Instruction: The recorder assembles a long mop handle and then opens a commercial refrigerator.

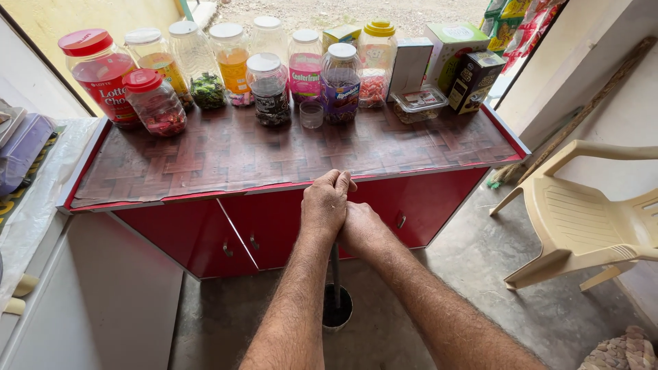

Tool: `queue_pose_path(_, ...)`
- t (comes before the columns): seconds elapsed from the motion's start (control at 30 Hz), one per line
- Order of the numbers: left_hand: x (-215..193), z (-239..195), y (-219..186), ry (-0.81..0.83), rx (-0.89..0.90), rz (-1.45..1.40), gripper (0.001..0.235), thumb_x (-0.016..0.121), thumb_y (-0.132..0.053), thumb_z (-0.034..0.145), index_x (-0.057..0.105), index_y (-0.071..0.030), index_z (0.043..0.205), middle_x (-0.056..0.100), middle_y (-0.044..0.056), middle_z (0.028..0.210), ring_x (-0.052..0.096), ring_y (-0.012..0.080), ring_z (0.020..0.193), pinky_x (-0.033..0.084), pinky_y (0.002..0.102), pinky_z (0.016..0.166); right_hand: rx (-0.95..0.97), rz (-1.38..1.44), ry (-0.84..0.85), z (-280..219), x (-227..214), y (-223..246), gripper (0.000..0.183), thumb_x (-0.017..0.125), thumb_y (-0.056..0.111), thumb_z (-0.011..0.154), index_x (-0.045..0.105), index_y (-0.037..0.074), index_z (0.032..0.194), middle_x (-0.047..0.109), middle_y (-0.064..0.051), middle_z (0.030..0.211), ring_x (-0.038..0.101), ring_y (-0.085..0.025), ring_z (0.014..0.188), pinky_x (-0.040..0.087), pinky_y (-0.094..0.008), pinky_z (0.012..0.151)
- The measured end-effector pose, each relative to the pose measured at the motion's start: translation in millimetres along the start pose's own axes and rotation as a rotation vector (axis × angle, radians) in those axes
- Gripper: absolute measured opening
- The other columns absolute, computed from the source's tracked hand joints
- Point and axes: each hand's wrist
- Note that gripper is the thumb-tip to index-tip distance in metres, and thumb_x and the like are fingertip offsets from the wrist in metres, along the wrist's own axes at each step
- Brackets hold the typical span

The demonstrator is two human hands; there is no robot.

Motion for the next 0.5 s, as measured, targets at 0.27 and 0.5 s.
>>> queue_pose_path(0.27, 5, -6, -1, 0.042, 0.002, 0.037, 0.041, 0.047, -0.05, 0.104, 0.075, -0.021, 0.097, 0.077, 0.006, 0.106, 0.074, 0.023, 0.101, 0.062, 0.045, 0.086, 0.014, -0.023, 0.005, -2, 7, -9, 0.027, 0.061, 0.023, 0.099, 0.065, 0.01, 0.122, 0.075, -0.015, 0.11, 0.075, -0.029, 0.101, 0.063, -0.047, 0.086)
queue_pose_path(0.5, -2, -11, -6, 0.111, -0.062, 0.172, 0.037, 0.051, -0.047, 0.102, 0.078, -0.023, 0.099, 0.076, 0.006, 0.112, 0.071, 0.0252, 0.109, 0.057, 0.047, 0.097, -0.021, -0.051, 0.043, -3, 16, -8, 0.029, 0.057, 0.027, 0.1, 0.068, 0.01, 0.12, 0.077, -0.015, 0.108, 0.076, -0.029, 0.102, 0.061, -0.047, 0.088)
Point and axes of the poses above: each hand's wrist, its own z-axis towards the middle knuckle, its own x-axis out of the palm, y = z × x
